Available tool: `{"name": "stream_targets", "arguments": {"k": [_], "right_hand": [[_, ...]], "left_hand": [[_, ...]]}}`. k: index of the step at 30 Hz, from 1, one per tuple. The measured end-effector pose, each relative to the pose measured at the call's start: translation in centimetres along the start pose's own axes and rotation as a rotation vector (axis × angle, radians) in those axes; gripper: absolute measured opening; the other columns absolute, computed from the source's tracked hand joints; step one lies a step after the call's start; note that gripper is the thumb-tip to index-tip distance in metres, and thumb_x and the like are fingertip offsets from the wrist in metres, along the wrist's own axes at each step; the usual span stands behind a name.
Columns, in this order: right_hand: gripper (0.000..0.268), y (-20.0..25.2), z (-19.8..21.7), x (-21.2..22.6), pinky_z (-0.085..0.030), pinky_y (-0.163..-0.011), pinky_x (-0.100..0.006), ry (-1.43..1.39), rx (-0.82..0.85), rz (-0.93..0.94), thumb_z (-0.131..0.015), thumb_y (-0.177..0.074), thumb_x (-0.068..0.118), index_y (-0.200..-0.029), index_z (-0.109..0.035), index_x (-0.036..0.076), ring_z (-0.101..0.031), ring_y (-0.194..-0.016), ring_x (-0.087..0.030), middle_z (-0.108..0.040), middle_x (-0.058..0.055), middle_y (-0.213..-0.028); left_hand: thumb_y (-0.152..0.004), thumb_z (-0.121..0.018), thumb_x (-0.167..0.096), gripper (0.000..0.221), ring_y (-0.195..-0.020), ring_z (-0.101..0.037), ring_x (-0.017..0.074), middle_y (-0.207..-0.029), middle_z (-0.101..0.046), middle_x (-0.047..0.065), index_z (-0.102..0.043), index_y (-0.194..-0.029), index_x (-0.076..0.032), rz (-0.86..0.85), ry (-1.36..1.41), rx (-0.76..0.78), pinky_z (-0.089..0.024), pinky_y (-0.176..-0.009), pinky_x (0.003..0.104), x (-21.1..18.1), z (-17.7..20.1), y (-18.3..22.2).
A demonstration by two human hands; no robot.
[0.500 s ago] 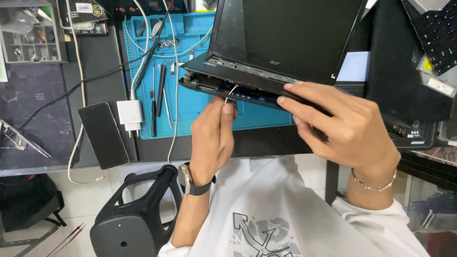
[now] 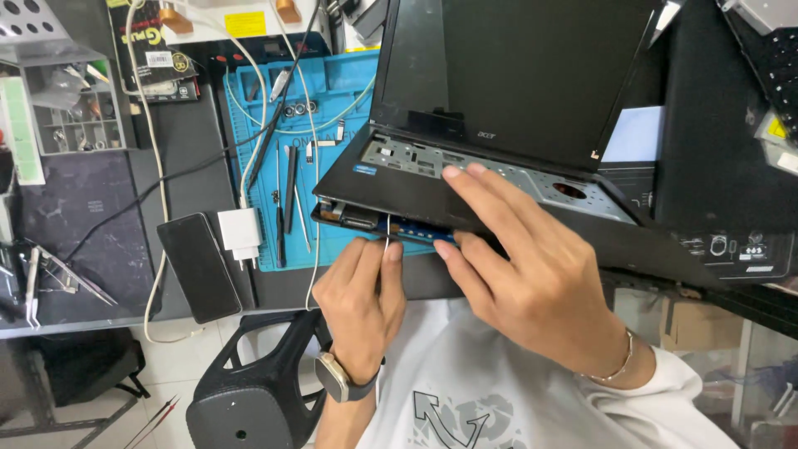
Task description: Assembling a laptop by connecting internal components and fitting the casing.
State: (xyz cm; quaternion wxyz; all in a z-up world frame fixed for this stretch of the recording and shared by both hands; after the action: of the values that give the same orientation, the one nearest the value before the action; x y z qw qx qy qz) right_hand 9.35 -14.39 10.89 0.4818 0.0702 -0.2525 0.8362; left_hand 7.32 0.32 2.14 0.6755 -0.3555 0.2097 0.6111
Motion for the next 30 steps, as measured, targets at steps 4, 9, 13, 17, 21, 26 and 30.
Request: {"name": "stream_targets", "arguments": {"k": [4,9,13,17,21,26,30], "right_hand": [[0.017,-0.6,-0.1,0.7,-0.058,-0.089,-0.039,-0.064,-0.014,-0.005,-0.076,-0.086,0.008,-0.092,-0.073,-0.008,-0.066,-0.117,-0.037,-0.061,-0.023,-0.132],[0.02,0.8,-2.4,-0.2,-0.058,-0.081,-0.037,-0.179,0.099,-0.134,-0.079,-0.086,0.013,-0.086,-0.07,-0.004,-0.072,-0.106,-0.031,-0.064,-0.019,-0.137],[0.021,0.8,-2.6,-0.2,-0.057,-0.079,-0.039,-0.193,0.098,-0.11,-0.08,-0.084,0.014,-0.08,-0.067,-0.001,-0.072,-0.101,-0.031,-0.064,-0.02,-0.134],[0.02,1.3,-3.0,0.1,-0.057,-0.08,-0.038,-0.189,0.085,-0.106,-0.081,-0.085,0.018,-0.082,-0.072,0.0,-0.072,-0.102,-0.029,-0.068,-0.016,-0.126],[0.018,1.4,-3.5,0.6,-0.056,-0.078,-0.039,-0.186,0.096,-0.099,-0.081,-0.082,0.018,-0.08,-0.072,0.002,-0.071,-0.1,-0.03,-0.07,-0.014,-0.121],[0.018,1.9,-3.9,0.8,-0.055,-0.078,-0.038,-0.202,0.098,-0.078,-0.081,-0.084,0.014,-0.078,-0.068,0.003,-0.071,-0.103,-0.027,-0.07,-0.014,-0.126],[0.029,2.2,-4.2,1.2,-0.053,-0.078,-0.04,-0.23,0.173,-0.004,-0.082,-0.084,0.024,-0.081,-0.065,0.002,-0.068,-0.107,-0.031,-0.065,-0.018,-0.132]], "left_hand": [[-0.096,-0.067,-0.004,0.016,-0.063,-0.056,0.0332,-0.074,-0.053,0.013,-0.059,-0.083,-0.003,-0.051,0.011,0.002,-0.041,-0.056,0.043,-0.1,-0.1,0.0],[-0.089,-0.068,-0.004,0.008,-0.063,-0.058,0.0339,-0.072,-0.057,0.011,-0.062,-0.084,-0.004,-0.077,0.028,0.111,-0.044,-0.058,0.044,1.5,-1.6,1.6],[-0.095,-0.062,-0.007,0.009,-0.064,-0.06,0.0335,-0.074,-0.062,0.011,-0.066,-0.088,-0.004,-0.017,0.127,0.185,-0.045,-0.059,0.043,2.5,-1.2,2.6],[-0.105,-0.048,-0.019,0.028,-0.07,-0.065,0.0327,-0.081,-0.067,0.011,-0.067,-0.104,0.0,0.064,0.363,0.314,-0.049,-0.065,0.04,3.4,-1.1,4.3],[-0.109,-0.052,-0.02,0.024,-0.073,-0.069,0.0314,-0.082,-0.072,0.007,-0.068,-0.1,-0.005,0.083,0.359,0.316,-0.051,-0.067,0.038,3.8,-1.0,5.4],[-0.091,-0.076,-0.007,0.006,-0.061,-0.064,0.0185,-0.08,-0.074,0.006,-0.072,-0.094,-0.005,0.27,0.258,0.066,-0.045,-0.057,0.028,4.9,-0.6,7.2],[-0.088,-0.08,0.002,0.035,-0.079,-0.075,0.0113,-0.092,-0.075,0.005,-0.055,-0.111,-0.003,0.307,0.723,-0.359,-0.057,-0.071,0.023,5.4,0.5,7.6]]}}
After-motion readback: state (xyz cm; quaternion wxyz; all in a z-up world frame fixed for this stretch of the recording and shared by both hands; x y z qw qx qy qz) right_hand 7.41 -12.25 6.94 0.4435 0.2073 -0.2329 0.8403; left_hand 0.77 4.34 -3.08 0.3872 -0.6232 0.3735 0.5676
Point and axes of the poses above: each hand's wrist, its own y-axis away from the middle knuckle, its own z-axis out of the back of the hand, x = y × z, the point moved 8 cm from there along -y, towards the middle knuckle
